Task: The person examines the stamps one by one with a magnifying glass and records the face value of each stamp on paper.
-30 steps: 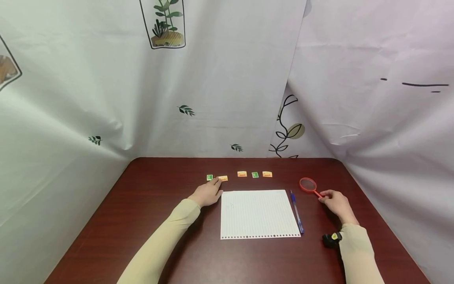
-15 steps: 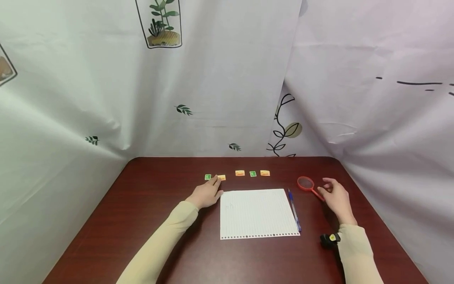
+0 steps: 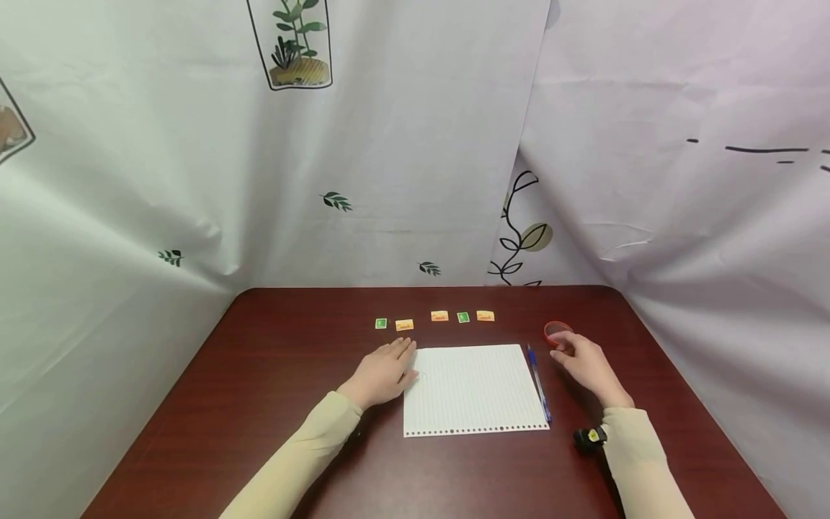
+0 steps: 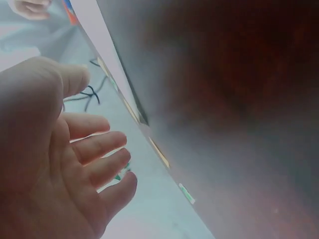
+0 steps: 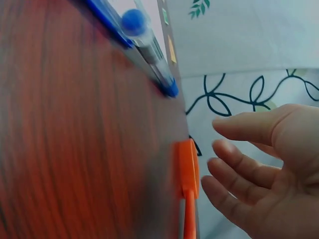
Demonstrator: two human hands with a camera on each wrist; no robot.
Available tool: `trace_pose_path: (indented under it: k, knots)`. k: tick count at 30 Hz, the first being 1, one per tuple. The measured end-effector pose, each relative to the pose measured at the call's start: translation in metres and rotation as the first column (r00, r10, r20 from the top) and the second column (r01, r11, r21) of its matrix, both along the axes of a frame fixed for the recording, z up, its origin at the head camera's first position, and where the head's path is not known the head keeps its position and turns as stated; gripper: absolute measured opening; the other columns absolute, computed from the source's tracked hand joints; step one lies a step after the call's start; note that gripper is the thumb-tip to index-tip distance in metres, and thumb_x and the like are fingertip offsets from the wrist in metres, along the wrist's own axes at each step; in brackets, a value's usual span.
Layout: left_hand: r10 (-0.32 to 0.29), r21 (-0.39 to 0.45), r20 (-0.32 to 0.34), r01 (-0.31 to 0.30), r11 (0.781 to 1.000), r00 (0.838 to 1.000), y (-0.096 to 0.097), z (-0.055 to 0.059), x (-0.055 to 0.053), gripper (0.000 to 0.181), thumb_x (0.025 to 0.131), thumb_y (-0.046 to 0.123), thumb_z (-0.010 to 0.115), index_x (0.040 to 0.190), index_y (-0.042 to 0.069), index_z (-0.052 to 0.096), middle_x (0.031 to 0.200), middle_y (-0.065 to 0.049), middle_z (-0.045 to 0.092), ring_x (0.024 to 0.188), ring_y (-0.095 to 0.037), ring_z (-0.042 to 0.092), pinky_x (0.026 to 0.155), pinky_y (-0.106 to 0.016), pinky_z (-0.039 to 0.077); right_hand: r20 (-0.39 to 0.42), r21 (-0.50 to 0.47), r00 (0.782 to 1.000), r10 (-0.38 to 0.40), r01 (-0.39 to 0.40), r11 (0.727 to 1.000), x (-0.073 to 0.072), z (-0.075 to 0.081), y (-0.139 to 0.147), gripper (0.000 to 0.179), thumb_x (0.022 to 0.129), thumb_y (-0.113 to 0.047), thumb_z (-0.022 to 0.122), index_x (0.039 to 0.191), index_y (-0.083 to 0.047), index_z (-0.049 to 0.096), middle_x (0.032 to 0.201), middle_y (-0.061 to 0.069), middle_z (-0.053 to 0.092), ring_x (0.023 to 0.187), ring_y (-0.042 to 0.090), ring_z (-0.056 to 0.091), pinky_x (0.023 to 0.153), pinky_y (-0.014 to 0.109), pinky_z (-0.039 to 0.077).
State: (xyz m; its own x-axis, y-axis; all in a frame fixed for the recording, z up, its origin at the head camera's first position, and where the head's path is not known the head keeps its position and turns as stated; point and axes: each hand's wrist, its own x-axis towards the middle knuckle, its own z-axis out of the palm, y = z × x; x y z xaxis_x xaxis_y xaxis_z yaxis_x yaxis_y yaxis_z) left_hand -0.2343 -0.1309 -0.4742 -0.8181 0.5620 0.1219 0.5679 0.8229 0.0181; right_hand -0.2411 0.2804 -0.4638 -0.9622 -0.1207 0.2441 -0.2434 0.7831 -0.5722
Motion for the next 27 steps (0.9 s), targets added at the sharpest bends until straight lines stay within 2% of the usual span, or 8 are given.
trace_pose_path:
  k: [6, 12, 16, 23, 27]
  knots:
    - [-0.056, -0.004, -0.010, 0.056, 0.998, 0.998, 0.005, 0.002, 0.016, 0.059, 0.102, 0.042, 0.056, 0.145, 0.001, 0.052, 0.150, -0.015, 0.050, 0.142, -0.029, 0.044, 0.113, -0.044, 0.038, 0.054, 0.027, 0.997, 0.057, -0.059, 0.998, -0.004, -0.004, -0.009, 0.027, 0.091, -0.001, 0.069, 0.118, 0.001, 0.069, 0.092, 0.007, 0.066, 0.083, 0.022, 0.062, 0.074, 0.042, 0.049]
    - [-0.084, 0.005, -0.024, 0.084, 0.996, 0.996, 0.010, 0.000, 0.026, 0.060, 0.100, 0.043, 0.058, 0.143, 0.001, 0.055, 0.147, -0.015, 0.054, 0.139, -0.030, 0.047, 0.111, -0.044, 0.040, 0.108, 0.038, 0.989, 0.104, -0.108, 0.993, -0.006, -0.008, -0.012, 0.029, 0.089, 0.005, 0.066, 0.117, 0.000, 0.070, 0.095, 0.009, 0.066, 0.083, 0.022, 0.061, 0.073, 0.041, 0.050]
    - [-0.085, 0.011, -0.022, 0.085, 0.996, 0.996, 0.012, -0.001, 0.031, 0.059, 0.100, 0.043, 0.059, 0.142, 0.001, 0.056, 0.145, -0.014, 0.056, 0.137, -0.029, 0.050, 0.110, -0.043, 0.041, 0.107, 0.049, 0.985, 0.132, -0.138, 0.989, -0.006, -0.010, -0.015, 0.029, 0.087, 0.006, 0.066, 0.116, 0.000, 0.071, 0.096, 0.010, 0.066, 0.083, 0.022, 0.061, 0.072, 0.041, 0.050]
    - [-0.068, 0.005, 0.044, 0.068, 0.998, 0.997, 0.017, 0.000, 0.040, 0.061, 0.098, 0.045, 0.060, 0.140, 0.001, 0.058, 0.143, -0.014, 0.057, 0.135, -0.029, 0.052, 0.109, -0.041, 0.042, 0.098, 0.039, 0.983, 0.156, -0.161, 0.986, -0.007, -0.012, -0.019, 0.029, 0.087, 0.008, 0.066, 0.115, 0.001, 0.071, 0.095, 0.009, 0.067, 0.083, 0.022, 0.061, 0.073, 0.041, 0.051]
    - [-0.062, -0.004, 0.050, 0.062, 0.998, 0.997, 0.017, 0.001, 0.043, 0.063, 0.098, 0.046, 0.061, 0.140, 0.000, 0.057, 0.143, -0.015, 0.057, 0.135, -0.029, 0.052, 0.109, -0.042, 0.042, 0.098, 0.031, 0.980, 0.171, -0.175, 0.984, -0.008, -0.013, -0.020, 0.030, 0.088, 0.009, 0.065, 0.116, 0.000, 0.071, 0.095, 0.009, 0.066, 0.083, 0.021, 0.059, 0.073, 0.040, 0.050]
